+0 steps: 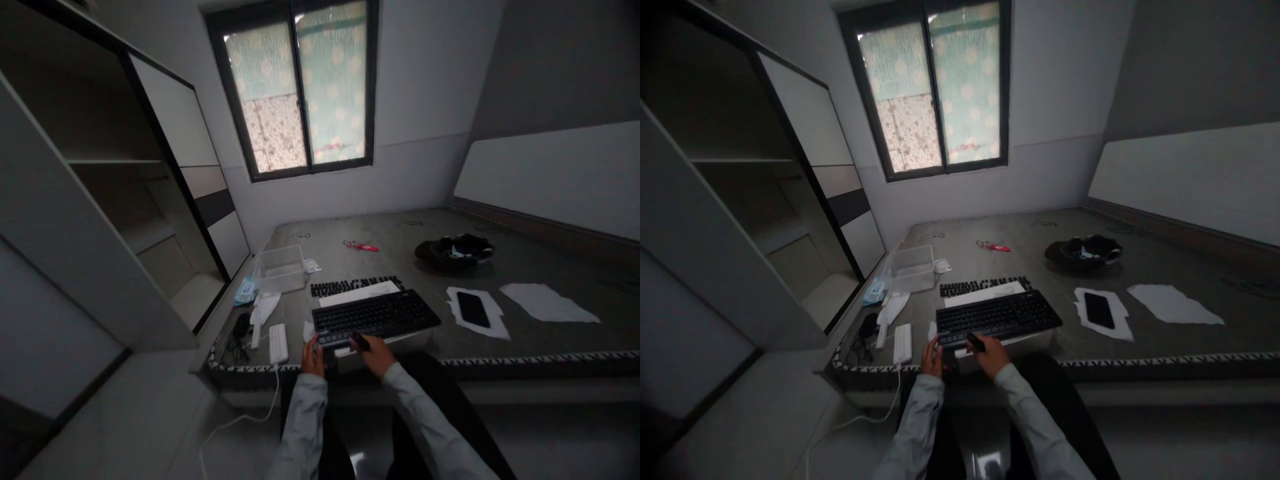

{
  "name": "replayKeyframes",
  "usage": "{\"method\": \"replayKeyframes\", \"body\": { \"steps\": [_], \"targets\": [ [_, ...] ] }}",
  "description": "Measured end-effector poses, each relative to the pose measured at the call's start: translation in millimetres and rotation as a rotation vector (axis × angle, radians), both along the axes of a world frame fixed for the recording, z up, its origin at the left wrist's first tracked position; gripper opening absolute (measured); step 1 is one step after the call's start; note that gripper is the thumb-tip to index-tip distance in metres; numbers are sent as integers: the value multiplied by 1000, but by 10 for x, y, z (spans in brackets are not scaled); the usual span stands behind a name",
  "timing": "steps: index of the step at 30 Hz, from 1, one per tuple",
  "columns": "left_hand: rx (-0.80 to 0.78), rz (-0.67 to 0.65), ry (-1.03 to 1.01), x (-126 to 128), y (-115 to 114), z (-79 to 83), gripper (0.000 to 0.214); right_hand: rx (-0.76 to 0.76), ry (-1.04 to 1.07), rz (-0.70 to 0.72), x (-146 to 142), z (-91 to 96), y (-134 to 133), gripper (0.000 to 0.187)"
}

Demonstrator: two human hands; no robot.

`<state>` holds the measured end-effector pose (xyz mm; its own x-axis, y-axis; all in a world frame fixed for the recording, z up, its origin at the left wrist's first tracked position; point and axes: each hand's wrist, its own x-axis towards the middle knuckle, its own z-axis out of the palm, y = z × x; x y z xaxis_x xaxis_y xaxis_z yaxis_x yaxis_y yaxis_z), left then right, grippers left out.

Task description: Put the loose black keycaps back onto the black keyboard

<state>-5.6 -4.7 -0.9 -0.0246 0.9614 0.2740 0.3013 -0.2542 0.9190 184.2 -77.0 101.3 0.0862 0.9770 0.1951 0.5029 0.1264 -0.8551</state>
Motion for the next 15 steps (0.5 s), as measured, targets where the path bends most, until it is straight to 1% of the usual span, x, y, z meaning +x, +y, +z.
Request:
{"method": "replayKeyframes", "body": {
  "steps": [2, 3, 4, 6, 8, 12, 15],
  "targets": [
    [-31, -19, -8, 4, -18, 2, 55, 24, 289, -79, -53, 69, 102, 29],
    [-43, -23, -7, 3, -23, -1, 54, 36, 449, -76, -83, 92, 160, 33],
    [-53, -25, -4, 0, -27, -7, 53, 39, 520, -69, -118, 108, 223, 39],
    [-60, -33, -2, -4, -33, -23, 54, 46, 627, -47, -201, 126, 369, 49],
    [-51, -50, -1, -8, -36, -40, 56, 71, 726, -51, -303, 136, 537, 53],
    [-45, -71, 10, -20, -34, -76, 60, 126, 909, -83, -509, 151, 878, 52],
    [-52, -80, 2, -32, -27, -97, 60, 115, 992, -86, -614, 130, 1066, 51]
  ]
}}
